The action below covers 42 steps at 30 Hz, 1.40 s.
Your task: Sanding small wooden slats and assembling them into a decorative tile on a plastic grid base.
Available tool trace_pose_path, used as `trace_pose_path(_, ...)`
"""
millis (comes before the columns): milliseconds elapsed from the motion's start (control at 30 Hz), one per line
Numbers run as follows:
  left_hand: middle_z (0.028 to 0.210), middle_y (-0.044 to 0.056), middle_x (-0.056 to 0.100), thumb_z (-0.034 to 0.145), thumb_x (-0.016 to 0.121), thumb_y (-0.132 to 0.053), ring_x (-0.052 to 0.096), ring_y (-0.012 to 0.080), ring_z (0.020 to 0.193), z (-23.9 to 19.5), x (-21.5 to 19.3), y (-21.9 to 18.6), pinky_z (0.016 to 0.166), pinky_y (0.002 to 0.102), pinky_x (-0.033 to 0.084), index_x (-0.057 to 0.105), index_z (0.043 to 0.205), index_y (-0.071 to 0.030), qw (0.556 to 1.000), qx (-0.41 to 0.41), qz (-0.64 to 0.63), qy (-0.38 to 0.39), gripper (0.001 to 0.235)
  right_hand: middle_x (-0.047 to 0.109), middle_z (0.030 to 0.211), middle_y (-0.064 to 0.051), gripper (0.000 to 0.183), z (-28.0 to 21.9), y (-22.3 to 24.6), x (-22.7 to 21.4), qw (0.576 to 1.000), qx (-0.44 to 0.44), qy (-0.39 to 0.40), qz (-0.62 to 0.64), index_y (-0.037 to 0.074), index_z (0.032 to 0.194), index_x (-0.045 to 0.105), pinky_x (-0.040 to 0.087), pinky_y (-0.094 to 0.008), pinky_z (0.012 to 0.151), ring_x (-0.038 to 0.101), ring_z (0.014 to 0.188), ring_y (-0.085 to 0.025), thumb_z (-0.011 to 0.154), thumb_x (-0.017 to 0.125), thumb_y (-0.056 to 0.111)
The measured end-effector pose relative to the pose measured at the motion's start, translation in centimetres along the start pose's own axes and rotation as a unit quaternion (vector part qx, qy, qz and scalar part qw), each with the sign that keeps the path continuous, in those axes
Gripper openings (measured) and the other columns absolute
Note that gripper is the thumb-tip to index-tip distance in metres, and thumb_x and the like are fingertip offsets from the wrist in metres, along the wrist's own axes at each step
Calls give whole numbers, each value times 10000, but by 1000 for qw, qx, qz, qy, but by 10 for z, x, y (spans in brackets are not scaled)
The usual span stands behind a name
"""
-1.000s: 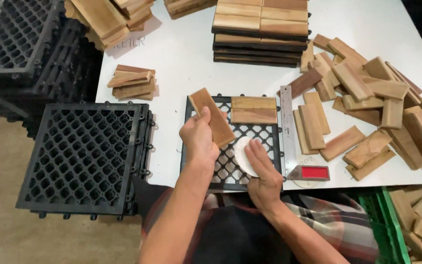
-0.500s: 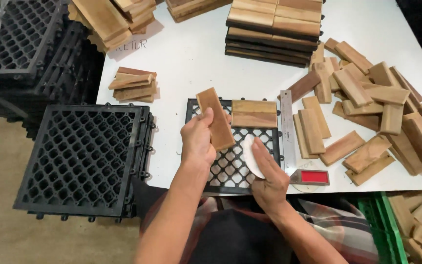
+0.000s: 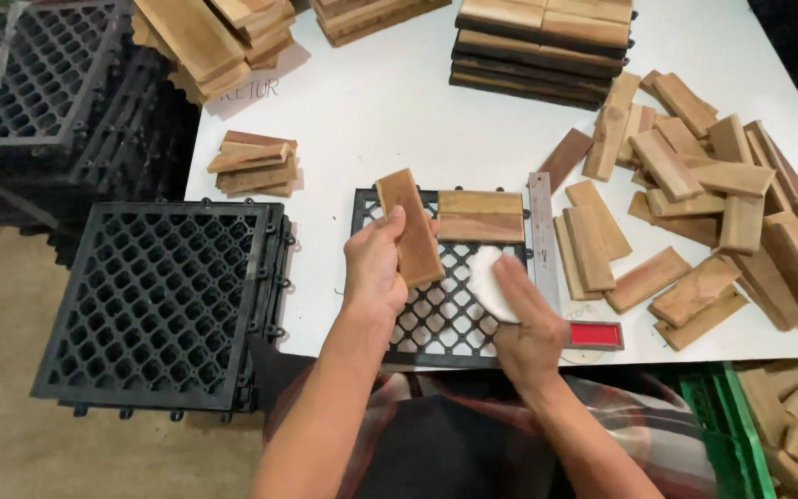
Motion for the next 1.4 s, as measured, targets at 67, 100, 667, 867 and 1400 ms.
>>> trace_pose_path(67, 953, 300, 726, 1002, 648, -162, 754, 382, 833, 6, 0, 3, 781, 500, 620, 590, 1090, 43, 1000, -11, -12, 17, 231, 709, 1272, -181, 383, 25, -9, -15, 1000, 12, -20, -12, 119, 1268, 739, 540, -465, 1006, 647, 1192, -366, 961, 601, -63)
trace_pose_path(100, 959, 310, 725, 1006, 643, -155, 758, 388, 836, 8, -1, 6, 781, 518, 621, 579, 1100, 38, 999, -23, -24, 32, 224, 700, 1253, -244, 442, 36, -14, -23, 999, 25, -38, -23, 89, 1283, 737, 530, -501, 995, 641, 1181, -418, 951, 570, -150)
trace_pose_path(667, 952, 229, 746, 947, 733, -168, 759, 337, 807, 12, 4, 24, 713, 461, 628, 607, 1041, -5, 998, -26, 41, 46, 226, 797, 996, -180, 237, 56, 3, -23, 888, 317, 275, 191, 22, 1147, 768, 620, -384, 759, 763, 934, -269, 961, 645, 102)
trace_pose_path(867, 981, 199, 748, 976, 684, -143, 749, 291, 839, -4, 13, 25, 724, 410, 616, 610, 1083, -17, 995, 8, 85, 52, 182, 779, 964, -253, 384, 48, -5, -3, 804, 353, 279, 388, -116, 1210, 670, 631, -374, 689, 771, 833, -280, 877, 724, 68)
trace_pose_path(1400, 1330, 370, 586, 701, 804, 79, 532, 479, 1298, 65, -32, 91, 1059, 474, 504, 541, 1369, 113, 909, 113, 391, 92, 719, 764, 918, -145, 713, 57, -113, 5, 870, 406, 277, -27, 6, 1190, 732, 610, -429, 782, 745, 875, -280, 538, 994, 125)
Point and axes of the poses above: each hand's wrist, its own z-axis towards the middle knuckle, its own x-axis out of the palm, y = z × x, the point moved 1 cm from there along z, towards the middle knuckle
